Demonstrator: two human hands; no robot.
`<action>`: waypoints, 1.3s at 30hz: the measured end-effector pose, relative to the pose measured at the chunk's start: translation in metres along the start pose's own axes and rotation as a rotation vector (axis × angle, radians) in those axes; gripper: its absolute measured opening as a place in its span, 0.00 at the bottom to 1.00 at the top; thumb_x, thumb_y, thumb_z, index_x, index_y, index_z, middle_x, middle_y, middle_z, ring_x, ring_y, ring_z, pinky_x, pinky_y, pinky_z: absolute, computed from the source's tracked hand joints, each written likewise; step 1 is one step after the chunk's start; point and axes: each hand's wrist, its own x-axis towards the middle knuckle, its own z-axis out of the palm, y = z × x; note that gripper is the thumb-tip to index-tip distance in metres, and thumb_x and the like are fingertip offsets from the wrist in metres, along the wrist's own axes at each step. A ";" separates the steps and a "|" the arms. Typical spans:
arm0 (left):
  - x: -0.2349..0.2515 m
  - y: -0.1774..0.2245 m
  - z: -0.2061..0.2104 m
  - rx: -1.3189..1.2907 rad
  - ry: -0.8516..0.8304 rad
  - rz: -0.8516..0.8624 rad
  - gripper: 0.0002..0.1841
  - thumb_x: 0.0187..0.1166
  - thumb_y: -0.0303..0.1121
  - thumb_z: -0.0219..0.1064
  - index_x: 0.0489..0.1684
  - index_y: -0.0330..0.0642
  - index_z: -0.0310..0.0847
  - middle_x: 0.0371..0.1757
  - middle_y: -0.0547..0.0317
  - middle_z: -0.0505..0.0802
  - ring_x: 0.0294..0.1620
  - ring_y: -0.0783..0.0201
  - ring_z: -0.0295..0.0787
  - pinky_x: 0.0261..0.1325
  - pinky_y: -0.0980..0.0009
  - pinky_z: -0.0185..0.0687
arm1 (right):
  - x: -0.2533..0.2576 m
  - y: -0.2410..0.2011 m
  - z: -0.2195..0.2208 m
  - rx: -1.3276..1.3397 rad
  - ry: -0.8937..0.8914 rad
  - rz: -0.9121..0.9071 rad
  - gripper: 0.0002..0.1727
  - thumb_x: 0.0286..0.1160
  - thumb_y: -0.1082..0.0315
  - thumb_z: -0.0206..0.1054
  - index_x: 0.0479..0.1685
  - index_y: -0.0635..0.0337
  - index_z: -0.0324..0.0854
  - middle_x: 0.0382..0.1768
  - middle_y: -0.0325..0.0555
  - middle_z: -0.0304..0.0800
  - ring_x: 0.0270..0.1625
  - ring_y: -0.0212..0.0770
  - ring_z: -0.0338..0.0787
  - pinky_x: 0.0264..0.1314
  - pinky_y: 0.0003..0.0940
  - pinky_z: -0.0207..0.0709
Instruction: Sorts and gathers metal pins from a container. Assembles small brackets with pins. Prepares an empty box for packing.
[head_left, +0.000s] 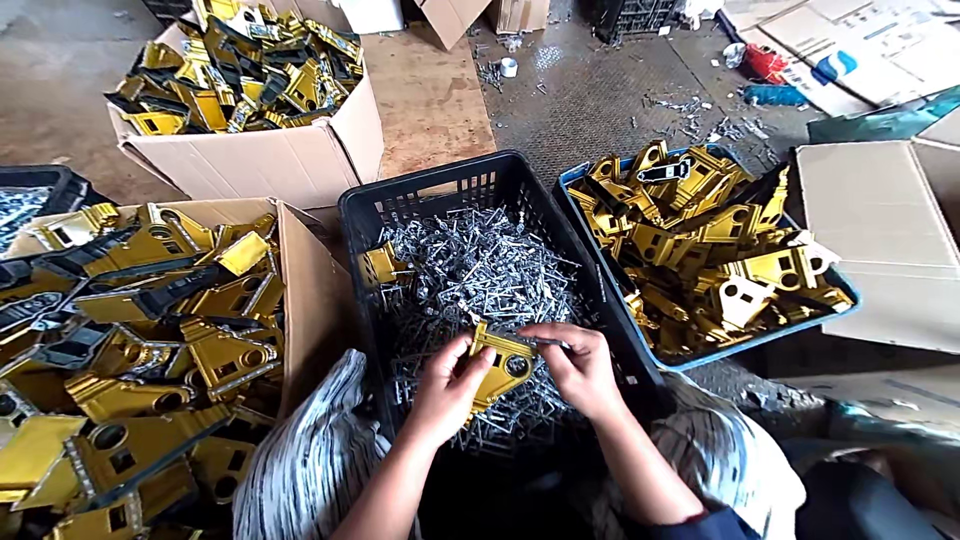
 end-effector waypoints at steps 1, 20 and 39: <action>0.000 0.000 0.000 -0.006 0.006 -0.008 0.12 0.86 0.32 0.61 0.58 0.35 0.84 0.47 0.59 0.93 0.49 0.71 0.91 0.56 0.73 0.89 | 0.000 0.001 0.001 0.016 0.005 -0.016 0.17 0.76 0.75 0.55 0.43 0.64 0.94 0.40 0.42 0.97 0.40 0.22 0.90 0.47 0.22 0.84; 0.002 -0.009 0.005 0.191 0.079 0.003 0.15 0.89 0.40 0.57 0.49 0.40 0.88 0.36 0.68 0.92 0.39 0.80 0.88 0.48 0.79 0.84 | -0.005 0.007 0.017 -0.450 -0.079 -0.206 0.22 0.82 0.61 0.51 0.55 0.47 0.95 0.29 0.44 0.95 0.30 0.41 0.90 0.34 0.41 0.81; -0.005 -0.002 0.001 -0.531 -0.183 0.025 0.21 0.92 0.49 0.50 0.50 0.49 0.90 0.49 0.64 0.96 0.55 0.70 0.93 0.64 0.67 0.88 | -0.004 -0.008 0.017 0.968 -0.426 0.180 0.64 0.65 0.42 0.79 0.96 0.59 0.39 0.82 0.53 0.75 0.78 0.44 0.81 0.82 0.44 0.74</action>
